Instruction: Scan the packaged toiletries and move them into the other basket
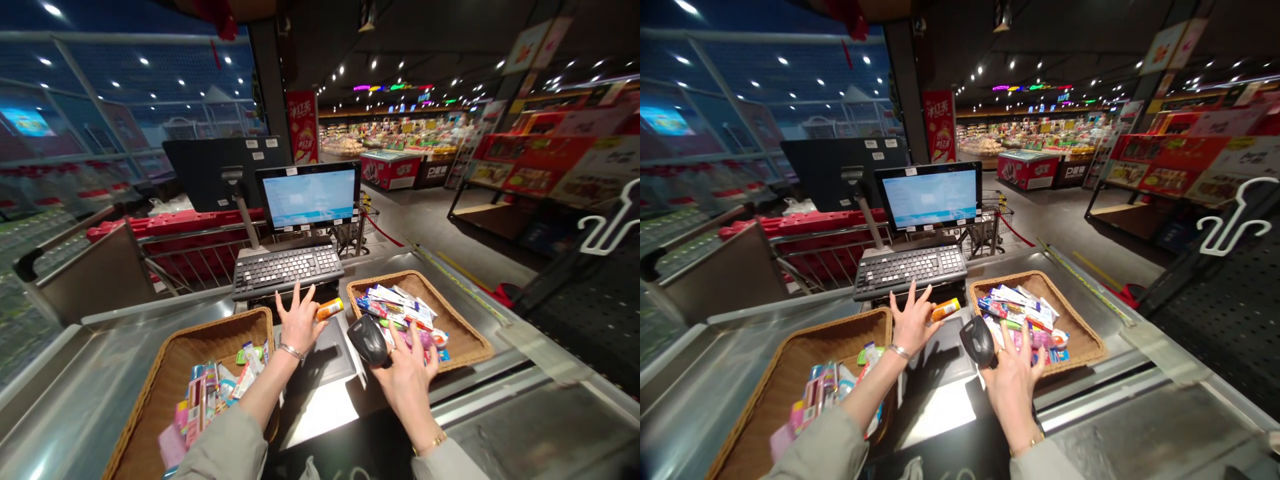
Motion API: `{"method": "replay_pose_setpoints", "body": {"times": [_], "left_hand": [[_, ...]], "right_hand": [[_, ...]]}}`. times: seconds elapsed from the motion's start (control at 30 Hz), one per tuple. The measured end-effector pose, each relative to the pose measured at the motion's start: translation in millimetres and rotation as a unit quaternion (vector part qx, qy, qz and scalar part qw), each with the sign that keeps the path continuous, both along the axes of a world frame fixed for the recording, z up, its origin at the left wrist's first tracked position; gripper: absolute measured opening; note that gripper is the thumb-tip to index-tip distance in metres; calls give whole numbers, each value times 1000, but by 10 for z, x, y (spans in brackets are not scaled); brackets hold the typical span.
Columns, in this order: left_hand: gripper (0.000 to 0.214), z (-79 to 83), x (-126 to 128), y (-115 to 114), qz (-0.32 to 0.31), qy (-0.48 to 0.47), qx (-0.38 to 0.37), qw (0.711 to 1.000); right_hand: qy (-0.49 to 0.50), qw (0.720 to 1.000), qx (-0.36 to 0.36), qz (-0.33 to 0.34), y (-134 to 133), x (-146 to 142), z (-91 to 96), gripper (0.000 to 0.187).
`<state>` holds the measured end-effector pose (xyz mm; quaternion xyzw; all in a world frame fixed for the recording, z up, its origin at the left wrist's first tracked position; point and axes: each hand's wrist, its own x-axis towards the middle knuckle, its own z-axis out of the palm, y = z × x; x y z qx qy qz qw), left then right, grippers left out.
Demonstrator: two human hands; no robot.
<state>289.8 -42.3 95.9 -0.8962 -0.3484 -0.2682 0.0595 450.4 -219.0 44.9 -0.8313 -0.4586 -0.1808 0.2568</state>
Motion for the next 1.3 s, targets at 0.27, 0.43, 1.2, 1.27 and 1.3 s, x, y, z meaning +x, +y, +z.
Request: {"method": "replay_pose_setpoints", "body": {"times": [0.27,0.43,1.2,1.27,1.3], "left_hand": [[16,6,218,4,-26,1,2,1000],[20,32,365,-1,-37,2,5,999],[29,29,954,17,-88,22,5,996],[30,11,1001,25,-93,22,5,995],[30,1,1025,29,-96,22,4,995]], "right_hand": [[11,999,-12,-31,-93,57,146,25],[27,998,-27,-50,-130,138,175,28],[42,993,-28,-103,-270,498,148,23],[34,994,-25,-104,-283,522,153,23],[31,994,-23,-105,-289,533,153,23]]}}
